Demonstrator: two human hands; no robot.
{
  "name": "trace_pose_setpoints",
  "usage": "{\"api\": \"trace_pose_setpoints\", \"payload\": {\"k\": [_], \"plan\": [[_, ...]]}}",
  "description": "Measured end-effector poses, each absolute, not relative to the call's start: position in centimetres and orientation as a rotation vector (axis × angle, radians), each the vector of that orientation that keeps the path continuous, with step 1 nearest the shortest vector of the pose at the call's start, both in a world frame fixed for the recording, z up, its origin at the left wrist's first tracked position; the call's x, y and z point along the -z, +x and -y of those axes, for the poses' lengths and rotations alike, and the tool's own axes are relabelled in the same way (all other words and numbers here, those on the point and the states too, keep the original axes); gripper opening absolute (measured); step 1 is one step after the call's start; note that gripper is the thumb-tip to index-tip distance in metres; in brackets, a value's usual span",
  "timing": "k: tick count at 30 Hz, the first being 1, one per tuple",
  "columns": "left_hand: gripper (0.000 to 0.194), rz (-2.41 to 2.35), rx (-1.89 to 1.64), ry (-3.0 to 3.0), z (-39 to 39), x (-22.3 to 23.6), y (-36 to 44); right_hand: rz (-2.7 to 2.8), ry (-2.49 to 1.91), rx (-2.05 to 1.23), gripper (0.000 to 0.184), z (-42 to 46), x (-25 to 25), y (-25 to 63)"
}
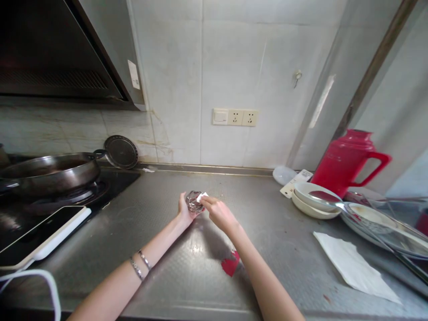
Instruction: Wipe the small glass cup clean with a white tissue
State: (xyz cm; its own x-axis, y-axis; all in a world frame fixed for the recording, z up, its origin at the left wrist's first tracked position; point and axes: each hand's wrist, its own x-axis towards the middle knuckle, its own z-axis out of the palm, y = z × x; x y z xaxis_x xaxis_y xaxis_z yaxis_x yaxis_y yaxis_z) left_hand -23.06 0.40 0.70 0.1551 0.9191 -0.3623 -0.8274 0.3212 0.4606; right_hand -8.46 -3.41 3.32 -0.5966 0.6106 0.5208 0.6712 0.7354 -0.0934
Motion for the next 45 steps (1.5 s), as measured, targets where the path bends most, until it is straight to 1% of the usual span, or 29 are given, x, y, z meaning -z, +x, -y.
{"api": "trace_pose_setpoints", "payload": {"k": [4,8,10,12,14,17,21,24,32,39,45], "plan": [[0.041,-0.708,-1.362,0.178,-0.8,-0.6,-23.5,2.373,-0.931,0.048,0.064,4.0,-3.3,-9.3],[0.036,-0.704,-1.394,0.202,-0.6,-0.8,-23.4,2.185,-0.822,-0.179,0.049,3.7,-3.5,-9.2],[0.041,-0.680,-1.350,0.243,-0.5,-1.0,-23.4,2.022,-0.839,-0.273,0.040,3.1,-3.8,-8.5],[0.050,-0.642,-1.277,0.284,-0.3,-1.4,-23.4,1.823,-0.928,-0.308,0.034,2.4,-4.1,-7.5],[0.058,-0.607,-1.220,0.324,-0.2,-1.6,-23.5,1.629,-1.049,-0.321,0.034,1.8,-4.3,-6.4],[0.062,-0.570,-1.181,0.372,-0.1,-1.9,-23.7,1.497,-1.191,-0.486,0.037,1.3,-4.4,-5.5],[0.060,-0.505,-1.148,0.376,0.2,-2.0,-23.7,1.508,-1.256,-0.851,0.037,1.6,-4.6,-6.0],[0.058,-0.497,-1.124,0.367,0.4,-1.9,-23.6,1.541,-1.275,-1.019,0.037,2.2,-4.8,-6.8],[0.060,-0.604,-1.161,0.426,0.4,-1.9,-23.4,1.715,-1.299,-1.107,0.038,3.3,-5.7,-7.2],[0.055,-0.624,-1.187,0.381,0.3,-1.8,-23.4,1.775,-1.272,-1.132,0.037,3.5,-5.5,-7.8],[0.063,-0.628,-1.152,0.454,0.3,-2.0,-23.5,1.687,-1.252,-1.103,0.034,3.3,-4.8,-8.2]]}}
